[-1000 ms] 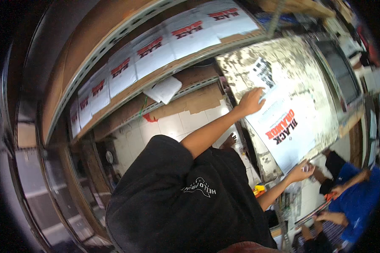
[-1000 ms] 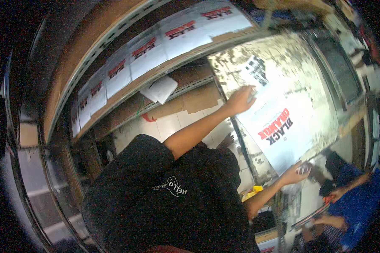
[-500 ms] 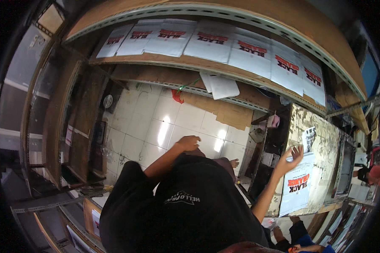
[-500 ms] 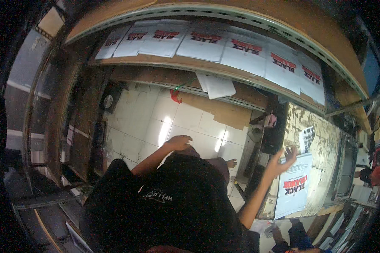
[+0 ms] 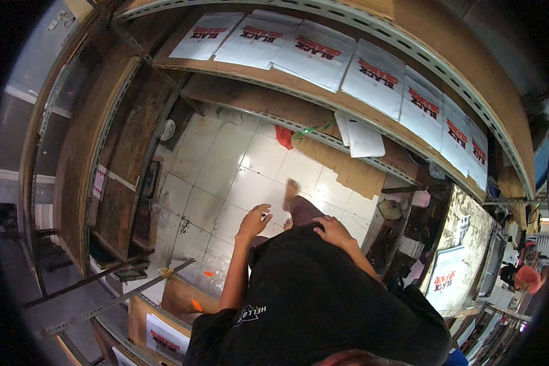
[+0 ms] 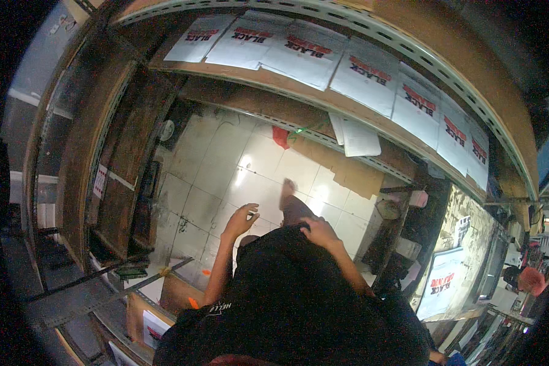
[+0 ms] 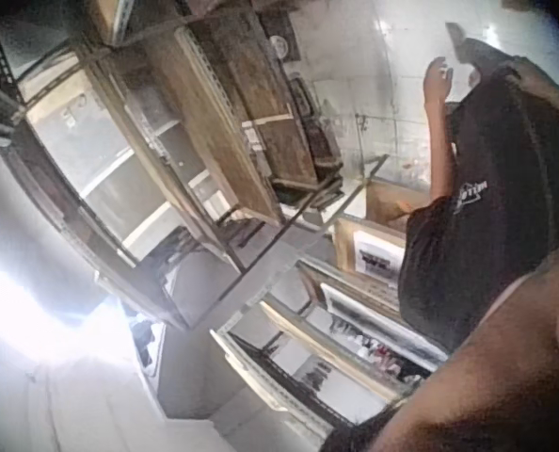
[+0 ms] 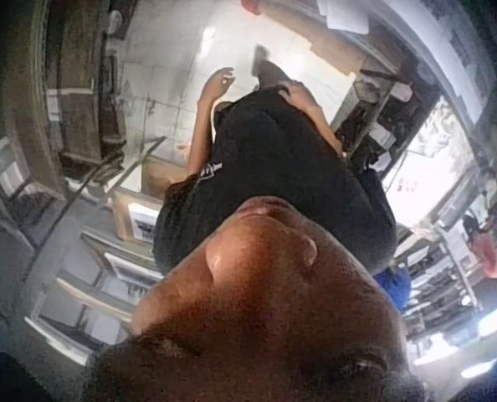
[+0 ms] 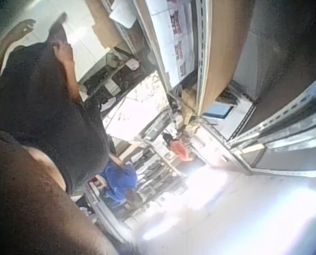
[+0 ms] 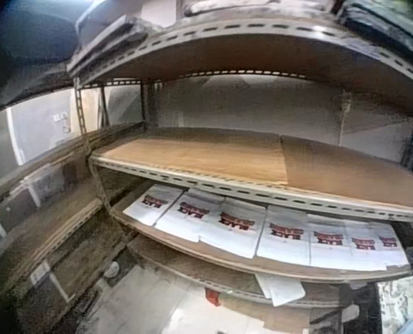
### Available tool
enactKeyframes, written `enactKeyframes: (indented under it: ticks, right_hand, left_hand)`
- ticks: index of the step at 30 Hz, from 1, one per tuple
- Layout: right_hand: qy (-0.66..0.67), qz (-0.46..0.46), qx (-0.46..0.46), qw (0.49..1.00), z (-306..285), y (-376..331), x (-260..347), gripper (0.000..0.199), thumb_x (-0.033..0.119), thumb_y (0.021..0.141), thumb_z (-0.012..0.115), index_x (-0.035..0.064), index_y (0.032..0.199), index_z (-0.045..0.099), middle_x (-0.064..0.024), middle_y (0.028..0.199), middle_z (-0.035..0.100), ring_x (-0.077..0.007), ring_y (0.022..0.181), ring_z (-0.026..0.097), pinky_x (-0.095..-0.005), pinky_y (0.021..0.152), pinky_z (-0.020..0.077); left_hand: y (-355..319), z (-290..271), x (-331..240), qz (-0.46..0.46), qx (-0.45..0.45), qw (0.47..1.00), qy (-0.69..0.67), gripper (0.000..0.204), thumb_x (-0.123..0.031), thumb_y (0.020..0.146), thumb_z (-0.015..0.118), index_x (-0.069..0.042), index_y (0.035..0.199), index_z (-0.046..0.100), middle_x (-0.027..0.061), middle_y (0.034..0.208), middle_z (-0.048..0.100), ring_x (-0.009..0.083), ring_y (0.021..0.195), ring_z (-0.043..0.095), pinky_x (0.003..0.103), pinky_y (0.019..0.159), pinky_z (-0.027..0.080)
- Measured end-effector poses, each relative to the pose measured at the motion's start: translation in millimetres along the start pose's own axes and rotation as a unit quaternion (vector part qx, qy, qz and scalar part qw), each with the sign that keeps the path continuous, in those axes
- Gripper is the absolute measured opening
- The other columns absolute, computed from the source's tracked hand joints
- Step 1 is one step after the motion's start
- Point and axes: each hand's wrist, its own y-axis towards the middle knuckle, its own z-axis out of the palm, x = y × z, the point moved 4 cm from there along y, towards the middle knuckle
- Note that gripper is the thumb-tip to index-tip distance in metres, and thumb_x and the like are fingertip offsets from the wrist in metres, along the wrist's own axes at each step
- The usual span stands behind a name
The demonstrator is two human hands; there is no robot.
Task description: The person sits on the floor, then stands and repeatedly picks up stacks of white papers labeled 'BLACK ORANGE' from a shelf. They carry the stacks to a nearby table and place them down, repeating this process throughout the clip.
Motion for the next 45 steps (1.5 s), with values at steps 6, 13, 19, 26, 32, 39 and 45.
enactKeyframes:
  ticks: [6,13,19,26,32,39,45]
  right_hand:
    - [0.085,0.036,0.025,0.995,-27,110,0,0.052,0.044,0.092,0.062,0.0056,0.126,0.062,-0.0217,0.122,0.065,-0.0385,0.116,0.060,-0.0460,0.101,0.0469]
    - [0.054,0.114,-0.063,0.990,-84,239,66,0.047,0.038,0.093,0.063,0.0086,0.129,0.059,-0.0192,0.123,0.064,-0.0359,0.116,0.060,-0.0445,0.099,0.0480]
    - [0.226,0.014,-0.162,0.961,-104,315,142,0.037,0.027,0.090,0.068,0.0080,0.122,0.062,-0.0168,0.111,0.068,-0.0350,0.105,0.063,-0.0434,0.094,0.0496]
    - [0.325,0.090,-0.307,0.890,-127,350,196,0.036,0.018,0.088,0.072,0.0068,0.121,0.064,-0.0145,0.106,0.068,-0.0283,0.091,0.068,-0.0370,0.084,0.0544]
    - [0.471,0.173,-0.470,0.726,-117,403,267,0.036,0.012,0.092,0.070,0.0070,0.127,0.062,-0.0083,0.116,0.069,-0.0158,0.095,0.065,-0.0302,0.085,0.0525]
    - [0.517,0.189,-0.515,0.657,-107,462,352,0.036,0.014,0.095,0.068,0.0058,0.129,0.061,-0.0073,0.115,0.069,-0.0128,0.100,0.063,-0.0293,0.087,0.0506]
    - [0.558,0.177,-0.523,0.620,-102,506,375,0.033,0.015,0.097,0.065,0.0012,0.127,0.061,-0.0097,0.114,0.069,-0.0157,0.100,0.065,-0.0299,0.089,0.0509]
  left_hand:
    - [75,-78,3,0.064,-0.040,0.997,0.015,0.033,-0.022,0.088,0.072,-0.008,0.117,0.066,0.0124,0.112,0.069,0.0305,0.099,0.068,0.040,0.085,0.054]
    - [195,-244,29,0.107,-0.051,0.981,0.156,0.035,-0.023,0.085,0.075,-0.009,0.117,0.067,0.0122,0.111,0.070,0.0345,0.102,0.066,0.044,0.088,0.053]
    - [322,-396,26,0.166,-0.148,0.941,0.256,0.029,-0.021,0.082,0.078,-0.008,0.107,0.072,0.0146,0.111,0.071,0.0371,0.103,0.065,0.044,0.091,0.053]
    - [470,-515,-15,0.299,-0.075,0.901,0.305,0.046,-0.028,0.074,0.083,-0.009,0.113,0.069,0.0112,0.105,0.066,0.0351,0.102,0.062,0.045,0.087,0.052]
    - [549,-553,-1,0.372,0.080,0.890,0.251,0.050,-0.031,0.070,0.086,-0.009,0.112,0.070,0.0113,0.111,0.065,0.0353,0.105,0.061,0.044,0.091,0.050]
    - [568,-553,0,0.416,0.144,0.875,0.199,0.057,-0.033,0.067,0.089,-0.008,0.113,0.068,0.0101,0.106,0.062,0.0282,0.100,0.062,0.039,0.089,0.051]
    - [575,-552,16,0.385,0.182,0.885,0.188,0.056,-0.027,0.067,0.090,-0.008,0.115,0.067,0.0094,0.107,0.062,0.0253,0.097,0.062,0.037,0.084,0.052]
